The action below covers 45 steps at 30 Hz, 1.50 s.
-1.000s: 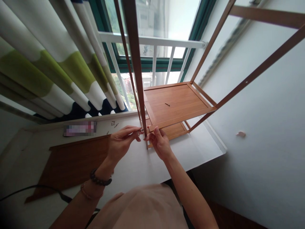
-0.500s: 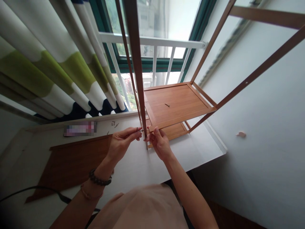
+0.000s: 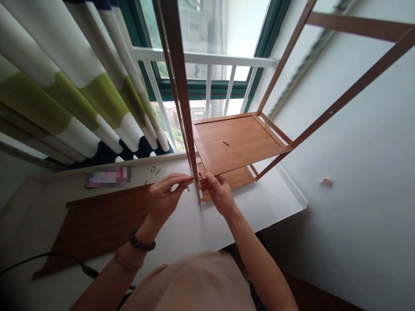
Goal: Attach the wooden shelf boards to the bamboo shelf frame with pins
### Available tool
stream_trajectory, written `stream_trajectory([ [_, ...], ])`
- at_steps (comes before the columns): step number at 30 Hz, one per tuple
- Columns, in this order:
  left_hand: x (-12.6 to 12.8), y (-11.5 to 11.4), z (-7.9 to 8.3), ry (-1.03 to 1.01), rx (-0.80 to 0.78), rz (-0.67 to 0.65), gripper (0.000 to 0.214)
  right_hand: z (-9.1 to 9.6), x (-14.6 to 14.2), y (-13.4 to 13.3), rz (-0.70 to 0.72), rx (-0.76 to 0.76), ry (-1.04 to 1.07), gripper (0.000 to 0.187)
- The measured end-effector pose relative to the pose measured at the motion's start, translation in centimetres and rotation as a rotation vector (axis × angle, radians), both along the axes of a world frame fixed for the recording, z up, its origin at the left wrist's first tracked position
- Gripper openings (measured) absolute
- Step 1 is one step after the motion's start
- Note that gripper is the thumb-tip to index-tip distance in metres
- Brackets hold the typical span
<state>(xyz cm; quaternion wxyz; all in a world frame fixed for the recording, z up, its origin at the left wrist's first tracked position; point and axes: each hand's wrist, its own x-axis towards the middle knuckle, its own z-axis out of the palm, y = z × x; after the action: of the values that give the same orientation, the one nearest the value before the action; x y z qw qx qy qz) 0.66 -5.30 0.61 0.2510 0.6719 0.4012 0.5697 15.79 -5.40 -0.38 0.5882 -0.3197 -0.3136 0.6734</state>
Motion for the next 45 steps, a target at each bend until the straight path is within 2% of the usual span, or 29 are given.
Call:
stream_trajectory([
  [3,0.4,-0.1,0.0,-0.016,-0.006,0.027,0.012,-0.1,0.2,0.1,-0.018,-0.028,-0.039,0.017],
  [6,0.9,-0.2,-0.1,-0.054,-0.030,0.062,0.009,-0.2,0.3,0.2,-0.021,0.007,-0.068,0.019],
  [12,1.7,-0.5,-0.2,-0.091,-0.045,0.128,0.006,0.4,0.5,0.6,0.026,0.019,-0.102,0.017],
  [19,2.0,-0.4,-0.3,-0.210,-0.112,0.072,0.006,1.8,1.1,1.0,0.090,0.015,-0.127,0.013],
  [23,2.1,-0.3,-0.5,-0.292,-0.200,0.027,0.007,1.3,2.0,1.1,0.100,-0.025,-0.045,0.020],
  [28,2.3,-0.4,-0.7,-0.350,-0.246,0.048,0.009,0.8,3.9,1.6,0.062,-0.056,-0.005,0.030],
  [30,2.6,-0.4,-0.7,-0.378,-0.254,0.046,0.009,1.1,5.1,1.7,0.170,-0.043,-0.130,0.034],
  [33,2.9,-0.5,-0.5,-0.419,-0.263,0.053,0.009,2.3,7.0,1.3,0.372,-0.017,-0.459,0.035],
  [36,3.0,-0.6,-0.4,-0.419,-0.269,0.081,0.009,4.5,8.1,0.3,0.408,0.124,-0.821,0.029],
  [37,3.0,-0.6,-0.4,-0.417,-0.270,0.090,0.009,5.3,8.1,-0.1,0.381,0.216,-0.970,0.026],
  [38,3.0,-0.6,-0.4,-0.415,-0.271,0.095,0.009,6.0,8.0,-0.5,0.273,0.322,-1.117,0.024],
  [40,3.0,-0.7,-0.4,-0.418,-0.274,0.096,0.009,7.2,7.3,-0.7,-0.033,0.570,-1.388,0.018],
  [41,3.0,-0.7,-0.4,-0.419,-0.277,0.096,0.009,7.5,6.8,-0.6,-0.105,0.701,-1.496,0.018],
  [43,3.0,-0.6,-0.5,-0.409,-0.284,0.092,0.010,7.6,5.9,0.3,-0.132,0.904,-1.688,0.024],
  [45,3.0,-0.6,-0.4,-0.391,-0.282,0.090,0.011,7.2,5.1,1.5,-0.102,1.029,-1.831,0.023],
])
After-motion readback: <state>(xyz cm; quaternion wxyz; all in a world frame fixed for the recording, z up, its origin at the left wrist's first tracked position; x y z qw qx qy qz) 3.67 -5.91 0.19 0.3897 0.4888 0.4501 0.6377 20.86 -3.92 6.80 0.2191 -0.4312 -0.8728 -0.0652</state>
